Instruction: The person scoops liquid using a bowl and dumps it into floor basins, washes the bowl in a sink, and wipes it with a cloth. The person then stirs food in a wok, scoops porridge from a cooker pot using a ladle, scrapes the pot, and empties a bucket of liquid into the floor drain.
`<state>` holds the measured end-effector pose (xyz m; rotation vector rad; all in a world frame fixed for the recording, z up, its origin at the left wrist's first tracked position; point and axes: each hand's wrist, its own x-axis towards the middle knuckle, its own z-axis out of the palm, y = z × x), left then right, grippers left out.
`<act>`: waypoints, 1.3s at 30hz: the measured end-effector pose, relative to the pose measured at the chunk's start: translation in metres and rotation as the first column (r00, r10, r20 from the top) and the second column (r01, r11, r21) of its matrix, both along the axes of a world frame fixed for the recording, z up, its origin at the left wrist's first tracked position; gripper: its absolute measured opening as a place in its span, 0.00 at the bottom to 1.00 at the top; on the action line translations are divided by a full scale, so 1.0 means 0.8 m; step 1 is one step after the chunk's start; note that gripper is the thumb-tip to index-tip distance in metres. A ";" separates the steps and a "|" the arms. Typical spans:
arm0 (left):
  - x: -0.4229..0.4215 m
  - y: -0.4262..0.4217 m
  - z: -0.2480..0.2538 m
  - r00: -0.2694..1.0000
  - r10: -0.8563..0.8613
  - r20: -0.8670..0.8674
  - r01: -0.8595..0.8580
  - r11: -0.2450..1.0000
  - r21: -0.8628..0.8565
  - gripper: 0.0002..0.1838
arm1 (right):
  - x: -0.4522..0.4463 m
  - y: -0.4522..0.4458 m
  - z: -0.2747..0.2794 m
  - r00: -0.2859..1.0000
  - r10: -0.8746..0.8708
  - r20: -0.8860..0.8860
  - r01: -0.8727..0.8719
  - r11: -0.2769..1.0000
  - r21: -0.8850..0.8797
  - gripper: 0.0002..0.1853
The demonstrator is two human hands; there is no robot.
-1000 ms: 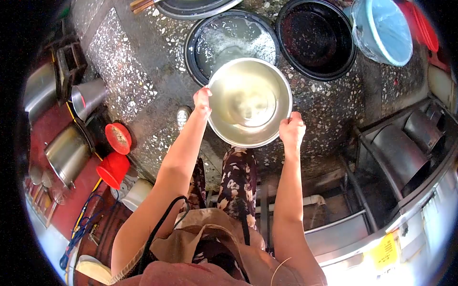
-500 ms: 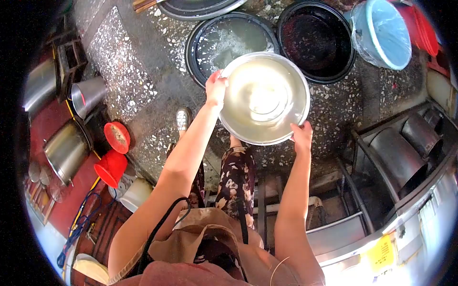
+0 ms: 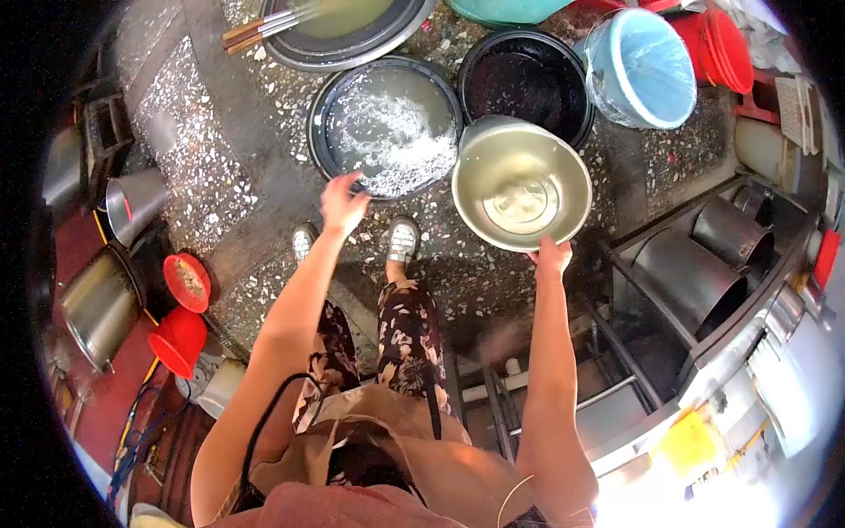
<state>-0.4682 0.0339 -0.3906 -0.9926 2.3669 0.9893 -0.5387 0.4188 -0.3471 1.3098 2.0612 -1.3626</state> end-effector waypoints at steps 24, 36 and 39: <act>0.930 -0.046 0.242 0.488 0.424 0.763 -0.346 0.896 -0.277 0.11 | -0.032 -0.185 0.293 0.752 0.624 0.211 -0.233 -0.048 0.971 0.24; 1.166 -0.208 0.187 0.085 0.985 -0.152 -0.995 0.092 0.036 0.14 | 0.532 -0.634 0.222 0.604 0.793 -0.079 -0.703 0.484 -0.521 0.18; 1.170 -0.328 0.243 -0.106 0.960 -0.259 -0.956 -0.027 0.291 0.15 | 0.674 -0.810 0.240 0.248 0.967 -0.049 -0.847 0.192 -0.496 0.14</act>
